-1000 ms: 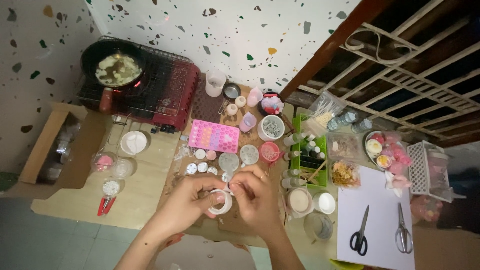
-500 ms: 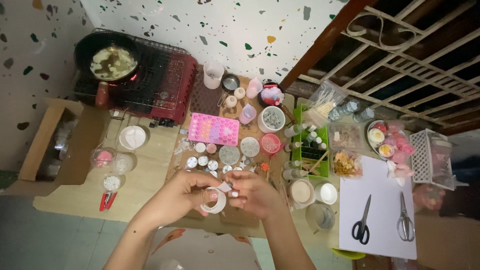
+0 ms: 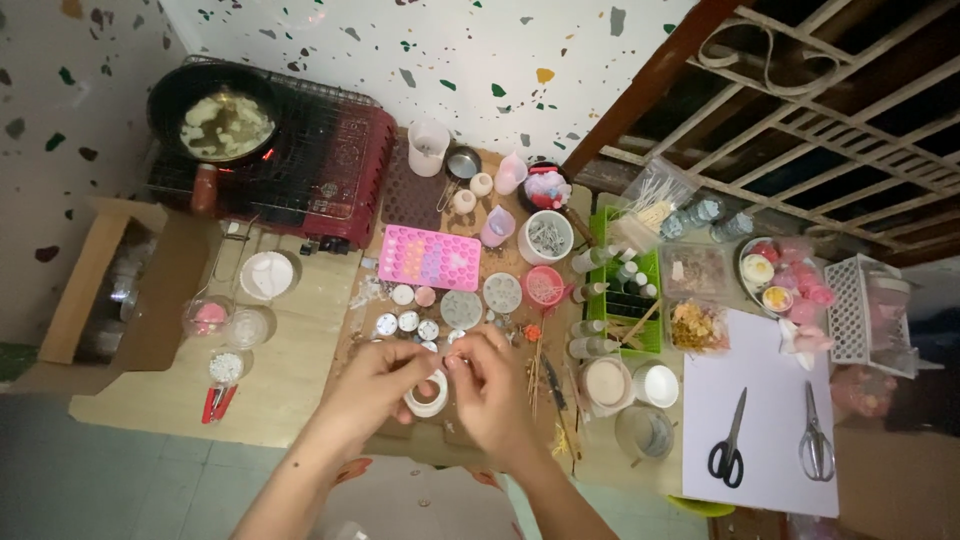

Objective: Attaching wicks or adhesive bases to the bottom of small candle tins

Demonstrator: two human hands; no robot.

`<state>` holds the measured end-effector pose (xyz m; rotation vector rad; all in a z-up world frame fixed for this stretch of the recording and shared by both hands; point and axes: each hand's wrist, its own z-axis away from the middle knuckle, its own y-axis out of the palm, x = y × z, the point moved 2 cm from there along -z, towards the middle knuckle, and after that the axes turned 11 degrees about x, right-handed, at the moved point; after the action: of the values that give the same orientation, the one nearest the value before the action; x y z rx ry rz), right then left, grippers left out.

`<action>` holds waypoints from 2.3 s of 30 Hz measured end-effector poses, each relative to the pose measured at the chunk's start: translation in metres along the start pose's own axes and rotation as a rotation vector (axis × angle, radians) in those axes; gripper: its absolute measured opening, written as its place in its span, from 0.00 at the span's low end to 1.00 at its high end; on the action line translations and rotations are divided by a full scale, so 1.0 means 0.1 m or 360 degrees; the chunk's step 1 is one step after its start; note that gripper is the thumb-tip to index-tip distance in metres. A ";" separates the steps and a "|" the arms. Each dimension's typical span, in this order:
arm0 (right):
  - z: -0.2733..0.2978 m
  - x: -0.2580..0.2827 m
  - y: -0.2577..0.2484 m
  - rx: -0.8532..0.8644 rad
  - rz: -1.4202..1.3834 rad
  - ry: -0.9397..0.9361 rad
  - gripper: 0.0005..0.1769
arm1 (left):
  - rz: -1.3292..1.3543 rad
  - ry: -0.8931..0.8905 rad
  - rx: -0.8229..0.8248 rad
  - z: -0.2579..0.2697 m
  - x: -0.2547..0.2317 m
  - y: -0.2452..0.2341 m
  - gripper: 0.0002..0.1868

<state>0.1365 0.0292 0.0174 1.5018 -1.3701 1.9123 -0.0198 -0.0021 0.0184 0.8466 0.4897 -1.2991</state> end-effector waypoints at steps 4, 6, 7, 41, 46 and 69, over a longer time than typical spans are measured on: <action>-0.03 -0.43 -0.09 0.0256 -0.0568 0.0326 0.04 | -0.0091 0.0129 0.0026 -0.05 0.03 -0.05 0.10; -0.03 -0.56 -0.06 0.0430 -0.1742 0.0825 0.06 | -0.0021 0.0130 0.0123 -0.07 0.02 -0.06 0.11; -0.02 -0.67 -0.05 0.0430 -0.1743 0.0824 0.06 | -0.0022 0.0130 0.0122 -0.07 0.02 -0.07 0.11; 0.19 -3.33 0.92 -0.0134 0.0718 0.0536 0.05 | 0.0269 0.0315 -0.0406 -0.10 0.15 -1.02 0.13; 0.16 -3.19 0.93 -0.0088 0.0816 0.0636 0.04 | 0.0283 0.0316 -0.0402 -0.14 0.19 -1.07 0.13; 0.07 -2.99 1.23 -0.0249 0.1011 0.0482 0.09 | 0.0403 0.0242 -0.0190 -0.26 0.20 -0.69 0.14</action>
<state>0.1611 0.0478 -0.3049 0.7012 -1.9389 2.1932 -0.0780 0.0025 -0.0307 0.8804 0.5553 -0.9686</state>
